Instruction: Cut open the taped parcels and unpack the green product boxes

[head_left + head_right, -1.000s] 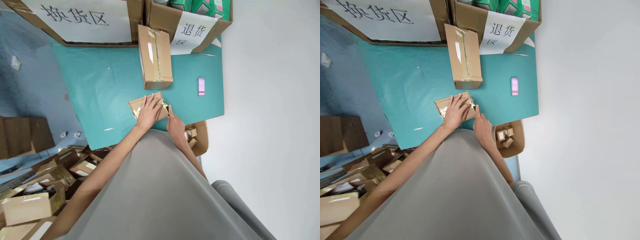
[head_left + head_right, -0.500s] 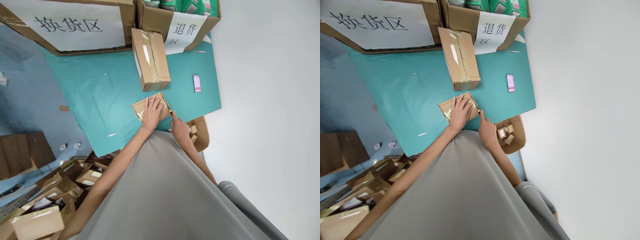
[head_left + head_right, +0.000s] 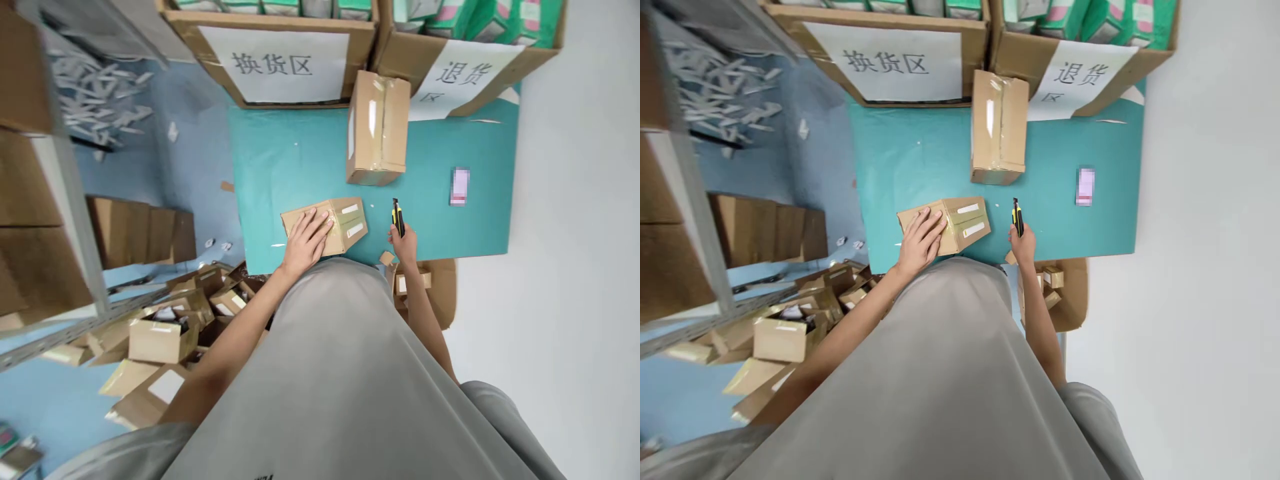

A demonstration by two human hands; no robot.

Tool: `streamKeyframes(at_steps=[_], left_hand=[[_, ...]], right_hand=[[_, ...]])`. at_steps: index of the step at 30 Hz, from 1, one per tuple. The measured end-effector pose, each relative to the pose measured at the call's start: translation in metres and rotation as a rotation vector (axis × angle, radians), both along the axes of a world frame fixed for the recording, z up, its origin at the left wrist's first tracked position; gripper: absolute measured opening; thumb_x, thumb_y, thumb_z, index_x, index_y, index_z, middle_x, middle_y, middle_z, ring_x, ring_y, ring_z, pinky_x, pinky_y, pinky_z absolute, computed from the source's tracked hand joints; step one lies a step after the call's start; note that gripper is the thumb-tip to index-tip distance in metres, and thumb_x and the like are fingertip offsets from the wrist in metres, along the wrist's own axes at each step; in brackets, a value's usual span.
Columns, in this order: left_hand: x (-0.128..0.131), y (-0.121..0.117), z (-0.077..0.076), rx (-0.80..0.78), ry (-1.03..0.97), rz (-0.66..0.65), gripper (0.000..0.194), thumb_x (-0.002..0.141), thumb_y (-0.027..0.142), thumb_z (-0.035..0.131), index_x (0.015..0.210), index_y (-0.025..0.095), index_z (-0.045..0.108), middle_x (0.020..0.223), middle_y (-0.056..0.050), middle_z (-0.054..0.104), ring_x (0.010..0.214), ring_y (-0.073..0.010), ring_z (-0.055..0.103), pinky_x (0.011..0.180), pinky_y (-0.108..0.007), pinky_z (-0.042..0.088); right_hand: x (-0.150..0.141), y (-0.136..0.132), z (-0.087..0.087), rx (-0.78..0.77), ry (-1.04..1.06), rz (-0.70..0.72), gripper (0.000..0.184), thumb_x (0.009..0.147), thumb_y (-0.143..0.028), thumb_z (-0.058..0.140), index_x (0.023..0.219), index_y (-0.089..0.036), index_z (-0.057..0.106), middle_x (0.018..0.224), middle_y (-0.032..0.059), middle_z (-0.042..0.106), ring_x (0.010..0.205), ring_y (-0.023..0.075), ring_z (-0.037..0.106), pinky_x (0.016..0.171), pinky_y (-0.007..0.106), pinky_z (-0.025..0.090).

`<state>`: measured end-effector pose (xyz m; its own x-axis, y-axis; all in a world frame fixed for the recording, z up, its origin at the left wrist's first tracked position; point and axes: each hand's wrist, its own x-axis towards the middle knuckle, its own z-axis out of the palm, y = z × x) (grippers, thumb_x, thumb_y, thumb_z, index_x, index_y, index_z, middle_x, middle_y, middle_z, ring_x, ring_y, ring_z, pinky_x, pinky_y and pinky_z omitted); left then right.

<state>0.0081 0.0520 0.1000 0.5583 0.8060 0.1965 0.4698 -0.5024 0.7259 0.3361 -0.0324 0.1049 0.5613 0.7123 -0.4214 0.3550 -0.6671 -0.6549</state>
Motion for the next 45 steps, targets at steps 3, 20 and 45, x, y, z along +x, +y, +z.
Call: streamKeyframes(at_steps=[3, 20, 45], left_hand=[[-0.027, -0.014, 0.009, -0.015, 0.014, 0.164, 0.048, 0.118, 0.048, 0.044, 0.155, 0.03, 0.069, 0.164, -0.013, 0.067, 0.163, -0.0324, 0.054, 0.135, -0.062, 0.043], [-0.023, -0.042, -0.023, -0.461, -0.187, 0.563, 0.071, 0.107, 0.075, 0.06, 0.147, 0.018, 0.072, 0.154, -0.018, 0.069, 0.145, -0.0326, 0.068, 0.116, -0.049, 0.063], [-0.045, -0.005, -0.062, -0.716, -0.361, 0.22, 0.065, 0.097, 0.059, 0.075, 0.151, 0.025, 0.069, 0.155, -0.016, 0.063, 0.124, -0.0286, 0.071, 0.1, -0.043, 0.068]], right_hand=[[-0.009, 0.018, -0.04, 0.018, 0.085, 0.028, 0.042, 0.098, -0.066, 0.062, 0.092, -0.024, 0.062, 0.081, 0.0052, 0.073, 0.077, 0.0233, 0.07, 0.076, 0.035, 0.059], [-0.035, 0.011, -0.008, 0.059, -0.023, 0.315, 0.037, 0.103, -0.06, 0.052, 0.089, -0.026, 0.057, 0.083, 0.0033, 0.067, 0.082, 0.0226, 0.061, 0.083, 0.035, 0.055], [-0.147, 0.092, 0.093, -0.393, -0.646, 1.418, 0.054, 0.124, -0.047, 0.034, 0.173, -0.032, 0.05, 0.146, 0.0156, 0.074, 0.121, 0.0317, 0.075, 0.093, 0.036, 0.051]])
